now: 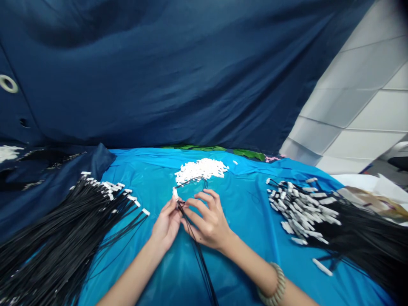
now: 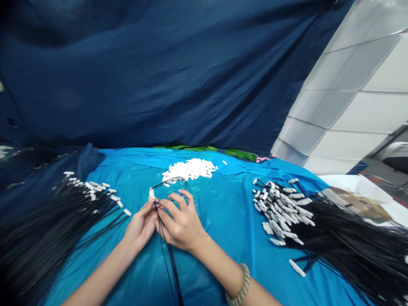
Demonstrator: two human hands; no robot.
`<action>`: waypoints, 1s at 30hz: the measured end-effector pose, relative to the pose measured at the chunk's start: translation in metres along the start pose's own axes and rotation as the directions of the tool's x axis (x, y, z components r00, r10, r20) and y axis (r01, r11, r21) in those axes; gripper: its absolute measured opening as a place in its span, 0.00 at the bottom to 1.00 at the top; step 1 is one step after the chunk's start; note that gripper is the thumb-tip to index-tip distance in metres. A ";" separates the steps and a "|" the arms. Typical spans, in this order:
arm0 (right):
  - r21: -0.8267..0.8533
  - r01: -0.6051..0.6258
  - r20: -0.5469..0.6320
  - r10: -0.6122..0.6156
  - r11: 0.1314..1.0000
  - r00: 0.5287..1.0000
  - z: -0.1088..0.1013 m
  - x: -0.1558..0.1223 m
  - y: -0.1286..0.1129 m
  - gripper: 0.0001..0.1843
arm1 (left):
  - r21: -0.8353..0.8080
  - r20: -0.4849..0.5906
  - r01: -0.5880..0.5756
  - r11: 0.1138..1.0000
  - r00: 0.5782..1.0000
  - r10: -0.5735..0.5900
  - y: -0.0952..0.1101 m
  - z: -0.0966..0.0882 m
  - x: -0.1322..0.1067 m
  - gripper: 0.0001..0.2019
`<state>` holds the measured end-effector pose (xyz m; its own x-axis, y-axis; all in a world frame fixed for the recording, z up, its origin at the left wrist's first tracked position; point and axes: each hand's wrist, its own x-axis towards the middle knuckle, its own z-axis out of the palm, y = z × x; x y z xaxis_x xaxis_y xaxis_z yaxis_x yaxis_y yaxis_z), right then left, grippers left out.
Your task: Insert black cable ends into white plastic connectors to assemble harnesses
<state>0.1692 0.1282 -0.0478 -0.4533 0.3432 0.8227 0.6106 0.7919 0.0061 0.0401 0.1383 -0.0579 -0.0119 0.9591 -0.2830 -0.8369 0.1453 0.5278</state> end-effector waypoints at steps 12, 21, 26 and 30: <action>-0.019 -0.063 -0.002 0.063 0.998 0.998 0.000 0.001 -0.003 0.10 | -0.033 -0.001 -0.027 0.999 1.000 0.027 0.001 0.001 0.001 0.13; 0.014 -0.041 0.007 0.040 0.999 0.999 0.002 0.000 -0.004 0.12 | -0.019 0.007 0.020 1.000 1.000 -0.020 0.001 -0.001 0.000 0.13; 0.078 -0.133 -0.004 0.133 0.988 0.991 0.001 -0.001 -0.009 0.11 | -0.026 0.016 -0.008 1.000 1.000 0.008 0.000 -0.001 0.000 0.14; 0.161 -0.314 -0.001 0.318 0.936 0.948 0.001 0.000 -0.014 0.10 | -0.007 0.007 -0.030 1.000 1.000 0.030 0.000 0.000 0.000 0.13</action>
<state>0.1597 0.1181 -0.0484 -0.2346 0.5766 0.7826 0.6090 0.7147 -0.3440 0.0400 0.1385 -0.0583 -0.0331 0.9646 -0.2618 -0.8398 0.1152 0.5305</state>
